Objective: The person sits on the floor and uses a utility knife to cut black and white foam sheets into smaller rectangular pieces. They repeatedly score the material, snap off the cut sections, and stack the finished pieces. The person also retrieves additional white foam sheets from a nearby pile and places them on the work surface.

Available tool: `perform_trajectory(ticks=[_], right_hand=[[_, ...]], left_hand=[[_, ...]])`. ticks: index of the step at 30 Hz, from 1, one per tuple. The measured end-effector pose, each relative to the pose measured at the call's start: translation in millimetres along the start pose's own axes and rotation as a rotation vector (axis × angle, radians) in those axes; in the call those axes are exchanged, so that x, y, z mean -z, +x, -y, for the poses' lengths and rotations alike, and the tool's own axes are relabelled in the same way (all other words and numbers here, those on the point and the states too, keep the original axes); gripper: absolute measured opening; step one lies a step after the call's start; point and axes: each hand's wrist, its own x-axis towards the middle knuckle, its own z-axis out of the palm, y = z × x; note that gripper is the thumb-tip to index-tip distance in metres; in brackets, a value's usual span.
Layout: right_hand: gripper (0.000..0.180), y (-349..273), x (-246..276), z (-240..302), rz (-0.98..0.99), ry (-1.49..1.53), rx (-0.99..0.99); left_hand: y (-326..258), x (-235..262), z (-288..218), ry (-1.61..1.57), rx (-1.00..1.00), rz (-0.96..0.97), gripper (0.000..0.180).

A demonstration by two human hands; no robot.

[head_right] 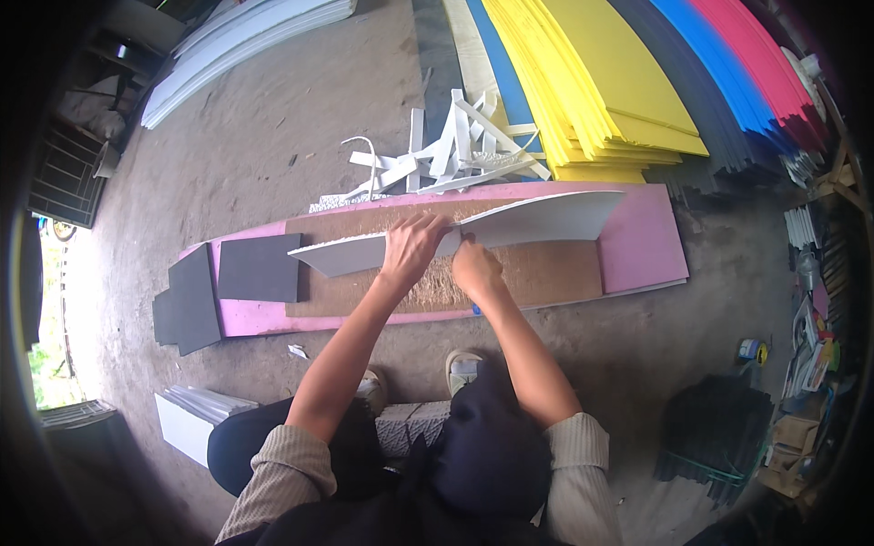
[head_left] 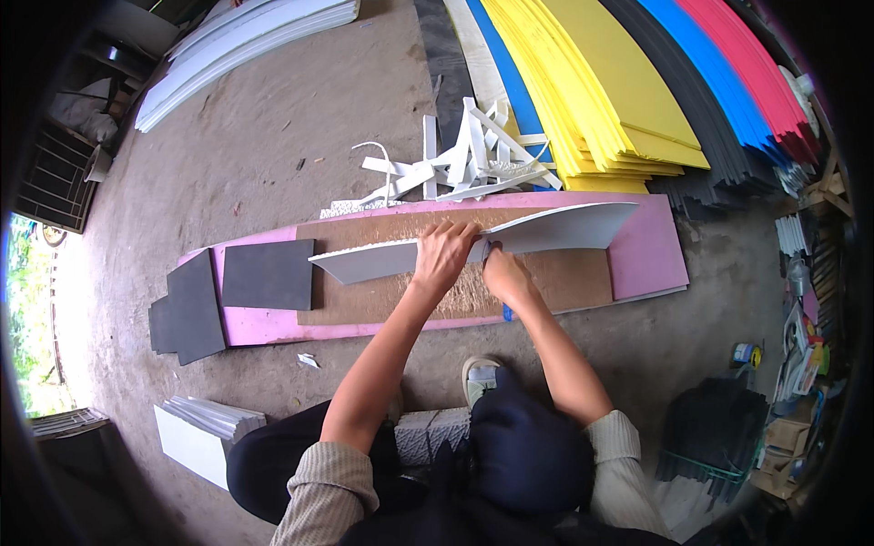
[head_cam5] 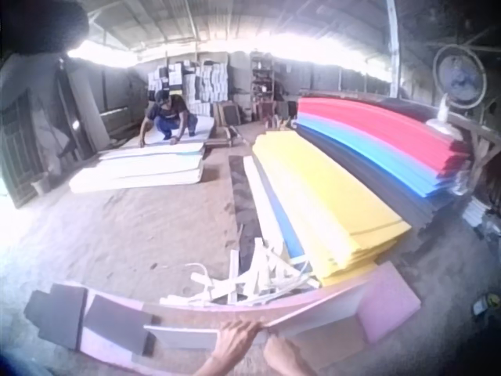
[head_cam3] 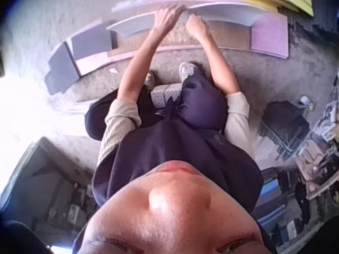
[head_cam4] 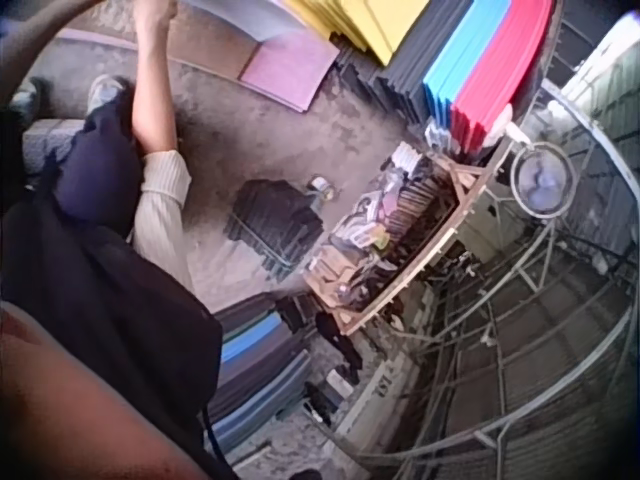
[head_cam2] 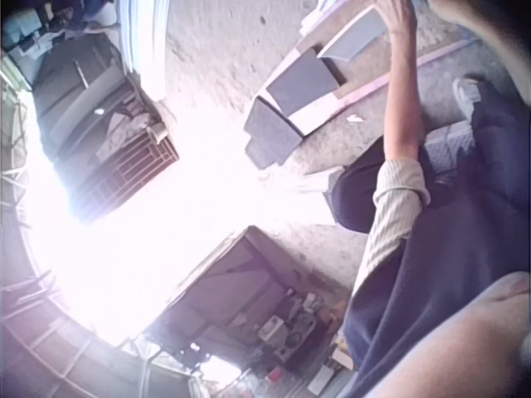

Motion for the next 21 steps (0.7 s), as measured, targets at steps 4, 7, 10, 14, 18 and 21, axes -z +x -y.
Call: perform_trajectory(ticks=[4, 7, 10, 14, 18, 21], right_hand=[[0.033, 24.4, -52.4, -45.8, 0.113, -0.038, -0.107], [0.037, 14.6, -82.2, -54.2, 0.084, -0.126, -0.03], [0.035, 11.4, -84.0, -60.3, 0.05, -0.136, -0.007], [0.029, 9.0, -55.2, -64.9, 0.085, -0.097, -0.007], [0.029, -0.1, 4.2, -35.7, 0.012, 0.011, 0.029], [0.03, -6.8, 52.2, 2.4, 0.058, 0.098, 0.068]], left_hand=[[6.6, 2.4, -9.4, -0.03, -0.051, 0.013, 0.01], [7.7, 2.3, -2.8, -0.011, -0.028, 0.019, 0.01], [8.1, 0.1, 1.4, -0.027, -0.011, 0.037, 0.011], [19.4, 18.7, 16.4, -0.043, -0.021, -0.02, 0.011], [51.2, 94.7, 55.6, 0.168, 0.195, 0.006, 0.011], [60.8, 172.4, 97.7, 0.1, 0.409, -0.187, 0.019]])
